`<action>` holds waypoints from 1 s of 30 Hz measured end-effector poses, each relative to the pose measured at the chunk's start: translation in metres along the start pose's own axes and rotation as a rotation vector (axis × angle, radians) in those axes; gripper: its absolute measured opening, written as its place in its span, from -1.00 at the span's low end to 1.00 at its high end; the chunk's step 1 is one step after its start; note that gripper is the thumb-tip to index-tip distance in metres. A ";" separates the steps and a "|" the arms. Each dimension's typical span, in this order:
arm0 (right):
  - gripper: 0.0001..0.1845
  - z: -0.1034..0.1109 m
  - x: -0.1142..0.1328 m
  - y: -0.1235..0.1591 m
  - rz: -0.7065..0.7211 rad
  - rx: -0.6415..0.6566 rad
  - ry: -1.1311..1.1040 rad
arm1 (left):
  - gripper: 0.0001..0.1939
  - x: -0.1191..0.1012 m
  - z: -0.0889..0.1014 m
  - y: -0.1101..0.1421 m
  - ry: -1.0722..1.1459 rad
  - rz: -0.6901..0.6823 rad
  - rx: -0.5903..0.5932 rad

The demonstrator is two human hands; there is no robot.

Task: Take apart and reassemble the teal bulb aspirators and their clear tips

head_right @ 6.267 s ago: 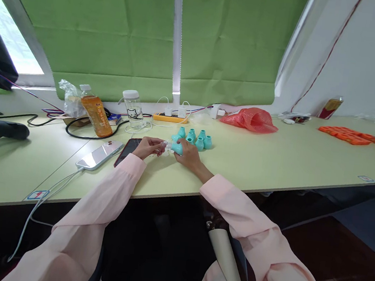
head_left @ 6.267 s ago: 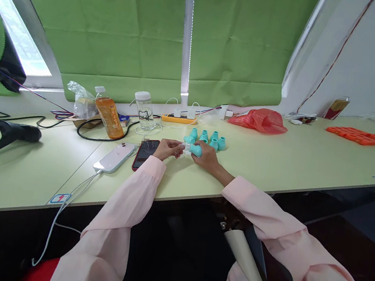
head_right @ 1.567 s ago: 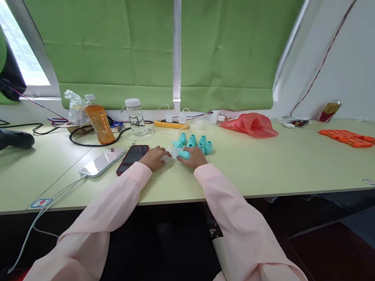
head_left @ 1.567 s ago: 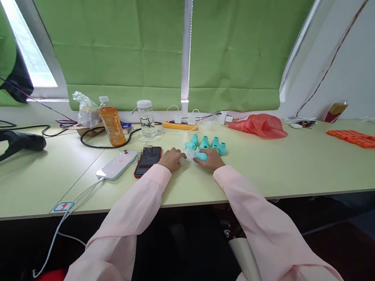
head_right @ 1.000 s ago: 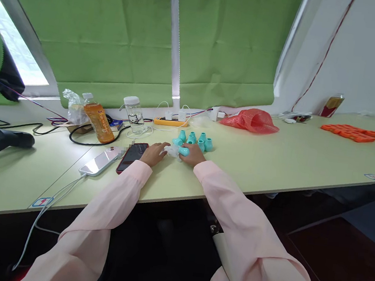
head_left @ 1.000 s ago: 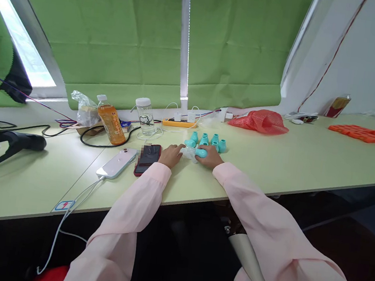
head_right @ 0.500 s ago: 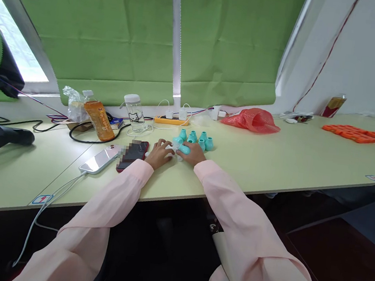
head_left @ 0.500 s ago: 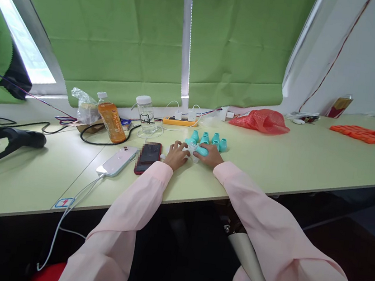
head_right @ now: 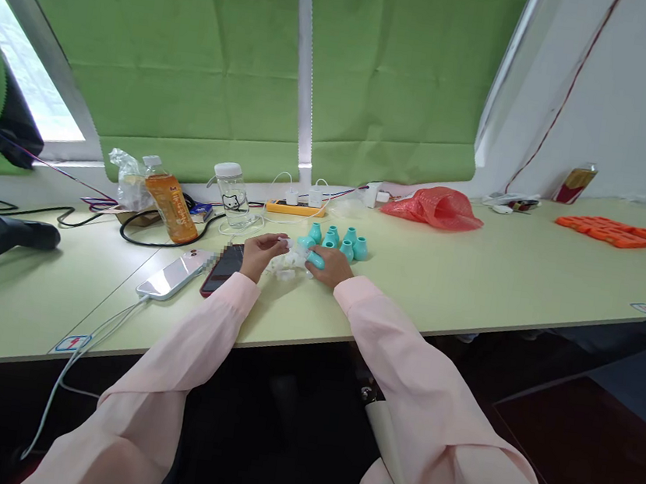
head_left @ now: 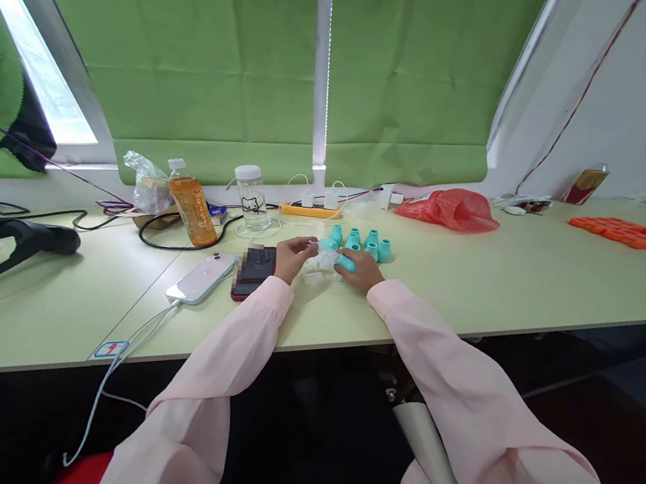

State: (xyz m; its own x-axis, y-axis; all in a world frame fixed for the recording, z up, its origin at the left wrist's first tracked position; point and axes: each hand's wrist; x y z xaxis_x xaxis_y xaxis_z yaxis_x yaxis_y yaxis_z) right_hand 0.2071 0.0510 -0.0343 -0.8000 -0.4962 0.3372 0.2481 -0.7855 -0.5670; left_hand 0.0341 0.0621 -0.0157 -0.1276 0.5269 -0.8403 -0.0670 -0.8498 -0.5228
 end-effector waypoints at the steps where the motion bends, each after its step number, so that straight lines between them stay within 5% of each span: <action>1: -0.64 0.000 0.000 0.000 0.003 -0.001 0.002 | -0.64 0.000 0.000 0.000 0.066 0.028 0.015; 10: -0.64 -0.002 0.001 0.003 0.003 -0.052 0.015 | -0.61 -0.003 0.002 0.001 0.338 0.211 0.121; 30: -0.68 -0.004 -0.002 0.006 0.124 -0.090 -0.002 | -0.59 -0.009 0.010 -0.002 0.263 0.238 0.378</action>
State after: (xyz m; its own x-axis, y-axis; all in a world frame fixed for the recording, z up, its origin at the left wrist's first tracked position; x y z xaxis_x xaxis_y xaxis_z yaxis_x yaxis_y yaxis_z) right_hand 0.2084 0.0489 -0.0415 -0.7652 -0.5880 0.2621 0.2948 -0.6821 -0.6692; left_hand 0.0252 0.0585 -0.0056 0.0666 0.2617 -0.9628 -0.4255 -0.8654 -0.2647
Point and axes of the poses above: each hand's wrist, its own y-axis away from the middle knuckle, its own z-axis out of the back of the hand, x = y × z, and after that the axes turned 3 degrees about -z, right-handed
